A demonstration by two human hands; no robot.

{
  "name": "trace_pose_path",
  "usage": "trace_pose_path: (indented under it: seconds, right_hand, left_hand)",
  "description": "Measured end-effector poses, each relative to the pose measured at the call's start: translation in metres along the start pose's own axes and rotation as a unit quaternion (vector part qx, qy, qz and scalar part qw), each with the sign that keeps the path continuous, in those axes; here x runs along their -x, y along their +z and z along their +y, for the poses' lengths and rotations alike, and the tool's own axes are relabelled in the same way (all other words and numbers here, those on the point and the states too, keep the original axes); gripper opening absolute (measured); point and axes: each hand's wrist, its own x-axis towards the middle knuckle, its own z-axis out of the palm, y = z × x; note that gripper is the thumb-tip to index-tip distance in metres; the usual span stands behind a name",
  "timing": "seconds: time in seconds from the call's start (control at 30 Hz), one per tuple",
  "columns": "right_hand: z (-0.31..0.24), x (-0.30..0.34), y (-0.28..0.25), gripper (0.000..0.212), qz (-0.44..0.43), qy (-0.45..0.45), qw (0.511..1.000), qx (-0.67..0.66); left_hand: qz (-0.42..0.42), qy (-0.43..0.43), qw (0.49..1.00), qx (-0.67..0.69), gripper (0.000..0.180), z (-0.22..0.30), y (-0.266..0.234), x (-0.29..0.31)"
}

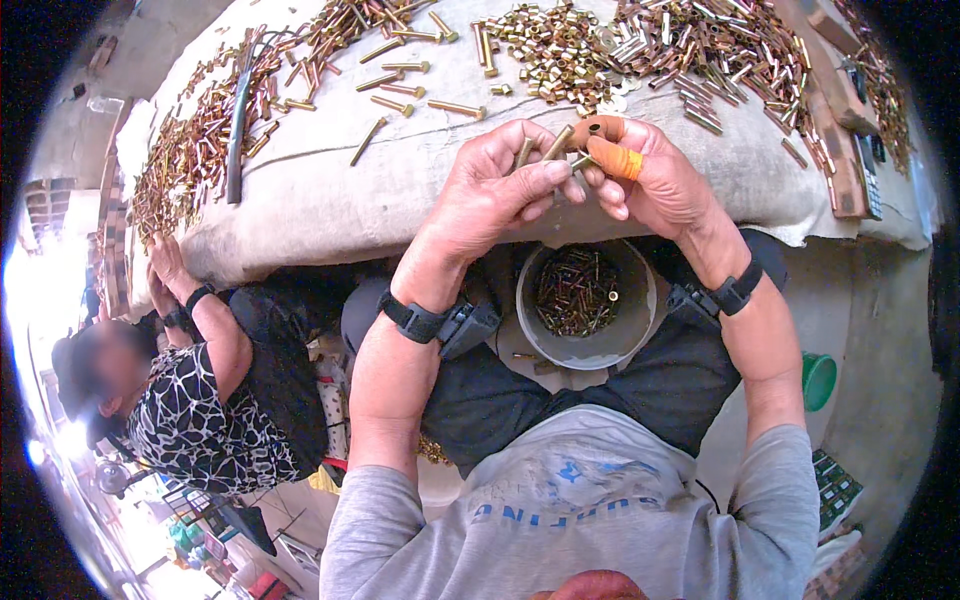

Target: Slide washers and sleeves onto long metal bolts in a repetitive manual assembly task.

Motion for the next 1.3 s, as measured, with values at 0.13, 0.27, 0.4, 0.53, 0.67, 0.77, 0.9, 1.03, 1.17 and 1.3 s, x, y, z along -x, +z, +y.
trace_pose_path:
  seconds: [0.13,0.27,0.4,0.53,0.67,0.77,0.9,1.03,1.17,1.3]
  right_hand:
    - [-0.01,0.003,0.015,0.02,0.091,-0.096,0.952,0.277]
    - [-0.006,0.004,0.013,0.019,0.127,-0.203,0.812,0.532]
    - [-0.002,0.004,0.015,0.021,0.119,-0.176,0.782,0.585]
    - [-0.006,0.003,0.008,0.024,0.054,-0.169,0.74,0.648]
    - [0.004,0.004,0.006,0.028,0.002,-0.202,0.714,0.671]
    - [-0.004,0.006,0.014,0.028,0.079,-0.129,0.845,0.513]
    - [0.0,-0.003,-0.003,0.016,0.166,-0.13,0.898,0.386]
    - [0.018,-0.011,0.014,0.012,0.117,-0.073,0.94,0.312]
    - [0.009,-0.01,0.01,0.014,0.106,-0.077,0.955,0.266]
    - [0.005,-0.014,0.006,0.014,0.143,-0.114,0.93,0.319]
  left_hand:
    - [0.052,-0.009,0.999,0.003,0.015,0.002,0.005,0.002]
    - [0.061,-0.012,0.998,-0.025,0.014,0.003,-0.004,0.005]
    - [0.026,0.01,0.988,-0.151,0.015,0.002,-0.006,0.005]
    - [-0.028,0.071,0.966,-0.245,0.017,-0.011,-0.014,0.0]
    - [-0.058,0.022,0.98,-0.187,0.015,-0.006,-0.01,0.004]
    - [-0.005,-0.059,0.991,-0.122,0.011,0.007,-0.009,0.005]
    - [0.11,-0.032,0.993,0.012,0.015,-0.001,-0.004,-0.002]
    - [0.142,0.011,0.986,0.089,0.016,-0.01,0.002,-0.005]
    - [0.144,0.025,0.981,0.127,0.018,-0.006,0.003,-0.005]
    - [0.09,-0.021,0.992,0.085,0.026,-0.01,-0.002,-0.001]
